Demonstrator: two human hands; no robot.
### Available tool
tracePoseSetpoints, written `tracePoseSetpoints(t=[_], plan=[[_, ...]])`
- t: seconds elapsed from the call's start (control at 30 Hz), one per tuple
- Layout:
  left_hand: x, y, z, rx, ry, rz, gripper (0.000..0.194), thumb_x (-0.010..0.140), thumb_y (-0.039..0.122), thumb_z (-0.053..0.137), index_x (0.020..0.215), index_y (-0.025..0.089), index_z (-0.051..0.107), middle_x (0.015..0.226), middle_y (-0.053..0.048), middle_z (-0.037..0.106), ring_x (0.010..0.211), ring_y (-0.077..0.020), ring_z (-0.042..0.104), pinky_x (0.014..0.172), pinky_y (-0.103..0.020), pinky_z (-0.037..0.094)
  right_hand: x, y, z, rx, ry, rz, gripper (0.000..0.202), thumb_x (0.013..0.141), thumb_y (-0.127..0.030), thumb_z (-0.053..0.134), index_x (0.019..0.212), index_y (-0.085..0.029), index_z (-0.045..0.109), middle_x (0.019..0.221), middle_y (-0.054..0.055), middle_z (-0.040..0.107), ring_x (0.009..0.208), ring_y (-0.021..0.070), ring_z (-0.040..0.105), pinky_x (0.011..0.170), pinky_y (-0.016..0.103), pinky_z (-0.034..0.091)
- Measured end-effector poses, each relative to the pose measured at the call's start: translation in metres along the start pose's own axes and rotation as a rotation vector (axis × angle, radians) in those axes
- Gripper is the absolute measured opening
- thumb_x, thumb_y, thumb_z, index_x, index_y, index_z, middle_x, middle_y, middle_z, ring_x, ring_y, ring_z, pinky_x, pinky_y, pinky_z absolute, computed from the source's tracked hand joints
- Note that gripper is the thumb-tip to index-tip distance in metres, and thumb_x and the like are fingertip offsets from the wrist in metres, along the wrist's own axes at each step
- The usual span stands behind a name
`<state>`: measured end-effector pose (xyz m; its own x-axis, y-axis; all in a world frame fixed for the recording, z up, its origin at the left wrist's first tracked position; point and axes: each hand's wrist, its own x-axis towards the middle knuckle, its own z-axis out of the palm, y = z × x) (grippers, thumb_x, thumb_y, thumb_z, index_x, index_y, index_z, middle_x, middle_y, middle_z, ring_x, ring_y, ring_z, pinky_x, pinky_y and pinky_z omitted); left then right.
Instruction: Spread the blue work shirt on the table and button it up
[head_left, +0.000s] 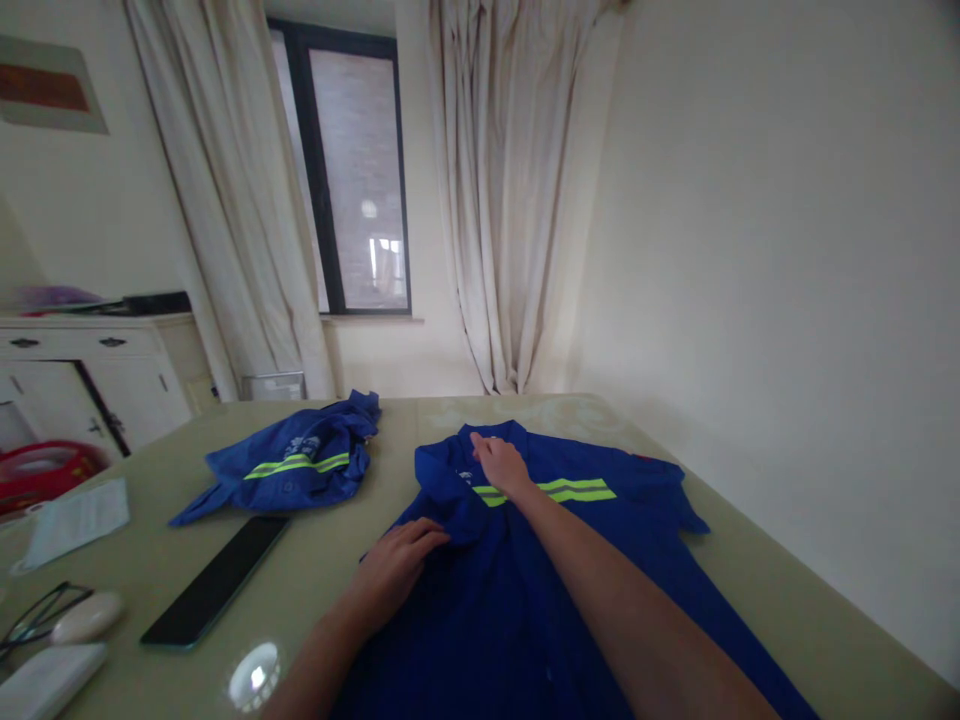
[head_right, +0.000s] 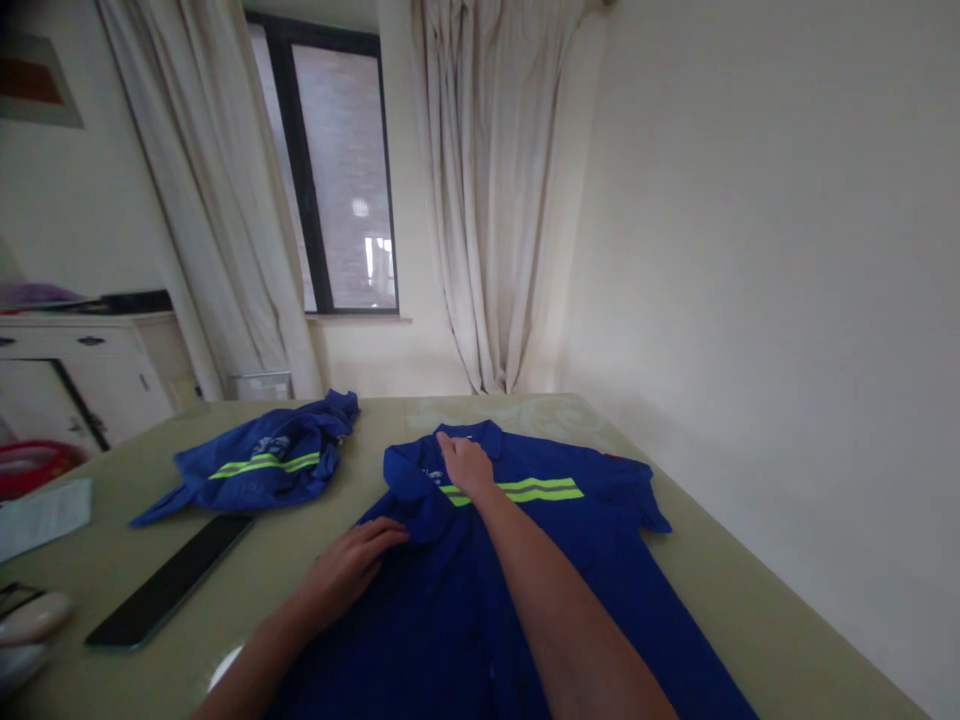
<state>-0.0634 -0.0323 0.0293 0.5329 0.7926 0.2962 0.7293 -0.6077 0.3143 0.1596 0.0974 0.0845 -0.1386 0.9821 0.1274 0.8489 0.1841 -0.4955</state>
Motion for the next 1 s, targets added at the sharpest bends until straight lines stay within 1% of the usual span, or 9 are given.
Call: tracePoseSetpoints(t=[0.17,0.3,0.37,0.5,0.63,0.77,0.83,0.9,1.0], plan=[[-0.005,-0.007,-0.006,-0.041,0.089,-0.071,0.061,0.083,0.004,0.054,0.136,0.035,0.054,0.138,-0.001,0.061,0.126,-0.0222,0.058,0.110,-0.040,0.046,0.025,-0.060,0.023,0.027,-0.099,0.003,0.059,0.088,-0.072,0.055,0.099,-0.019,0.077,0.106,0.014,0.077,0.104,0.0315,0.071,0.083,0.036,0.052],[-0.010,-0.019,-0.015,-0.074,0.147,-0.226,0.061,0.074,0.002,0.057,0.129,0.029,0.057,0.129,-0.005,0.062,0.121,-0.0243,0.059,0.105,-0.039,0.047,0.031,-0.075,0.037,0.044,-0.125,-0.013,0.030,0.074,-0.049,0.080,0.089,-0.022,0.078,0.101,0.010,0.078,0.100,0.0295,0.071,0.080,0.032,0.052],[-0.011,-0.026,-0.020,-0.104,0.158,-0.295,0.046,0.073,0.002,0.055,0.111,0.025,0.062,0.113,-0.005,0.065,0.107,-0.0224,0.064,0.094,-0.034,0.050,0.039,-0.073,0.036,0.068,-0.084,-0.014,0.018,0.081,-0.040,0.074,0.089,-0.024,0.078,0.101,0.007,0.078,0.100,0.0258,0.071,0.080,0.030,0.050],[-0.011,-0.039,-0.028,-0.122,0.223,-0.322,0.023,0.074,0.004,0.051,0.083,0.023,0.058,0.083,0.000,0.061,0.080,-0.0183,0.062,0.075,-0.027,0.047,0.056,-0.059,0.029,0.108,0.025,0.049,0.025,0.095,-0.038,0.056,0.104,-0.022,0.073,0.108,0.009,0.075,0.103,0.0242,0.068,0.082,0.031,0.049],[-0.017,-0.048,-0.032,-0.087,0.246,-0.368,0.025,0.077,0.005,0.050,0.088,0.025,0.060,0.091,-0.001,0.066,0.091,-0.0203,0.065,0.080,-0.029,0.046,0.053,-0.046,0.038,0.142,0.006,0.076,0.030,0.100,-0.039,0.049,0.105,-0.019,0.072,0.103,0.010,0.075,0.099,0.0235,0.069,0.081,0.030,0.050],[-0.021,-0.039,-0.032,-0.004,0.145,-0.422,0.031,0.078,0.005,0.050,0.096,0.028,0.061,0.103,0.000,0.070,0.099,-0.0210,0.066,0.084,-0.030,0.044,0.038,-0.035,0.048,0.170,-0.105,0.005,0.034,0.087,-0.049,0.071,0.095,-0.017,0.072,0.087,0.007,0.075,0.084,0.0225,0.071,0.075,0.030,0.052],[-0.019,-0.028,-0.033,0.013,0.112,-0.340,0.019,0.082,0.013,0.056,0.093,0.027,0.061,0.098,0.000,0.069,0.094,-0.0203,0.065,0.081,-0.029,0.044,0.031,-0.029,0.046,0.161,-0.105,-0.026,0.037,0.075,-0.041,0.083,0.101,-0.017,0.072,0.094,0.006,0.076,0.087,0.0220,0.070,0.078,0.029,0.052],[-0.017,-0.018,-0.034,0.043,0.076,-0.248,0.006,0.088,0.030,0.061,0.085,0.025,0.061,0.090,-0.001,0.068,0.087,-0.0203,0.064,0.078,-0.030,0.044,0.024,-0.022,0.042,0.141,-0.051,-0.041,0.042,0.075,-0.031,0.083,0.114,-0.019,0.069,0.104,0.006,0.075,0.095,0.0209,0.069,0.082,0.028,0.051],[-0.016,-0.013,-0.035,0.105,0.011,-0.234,0.042,0.097,0.054,0.050,0.070,0.024,0.063,0.079,-0.003,0.067,0.081,-0.0216,0.064,0.079,-0.033,0.045,0.011,-0.003,0.027,0.095,0.038,-0.053,0.036,0.083,-0.023,0.073,0.118,-0.024,0.067,0.106,0.003,0.074,0.099,0.0197,0.068,0.087,0.029,0.049]])
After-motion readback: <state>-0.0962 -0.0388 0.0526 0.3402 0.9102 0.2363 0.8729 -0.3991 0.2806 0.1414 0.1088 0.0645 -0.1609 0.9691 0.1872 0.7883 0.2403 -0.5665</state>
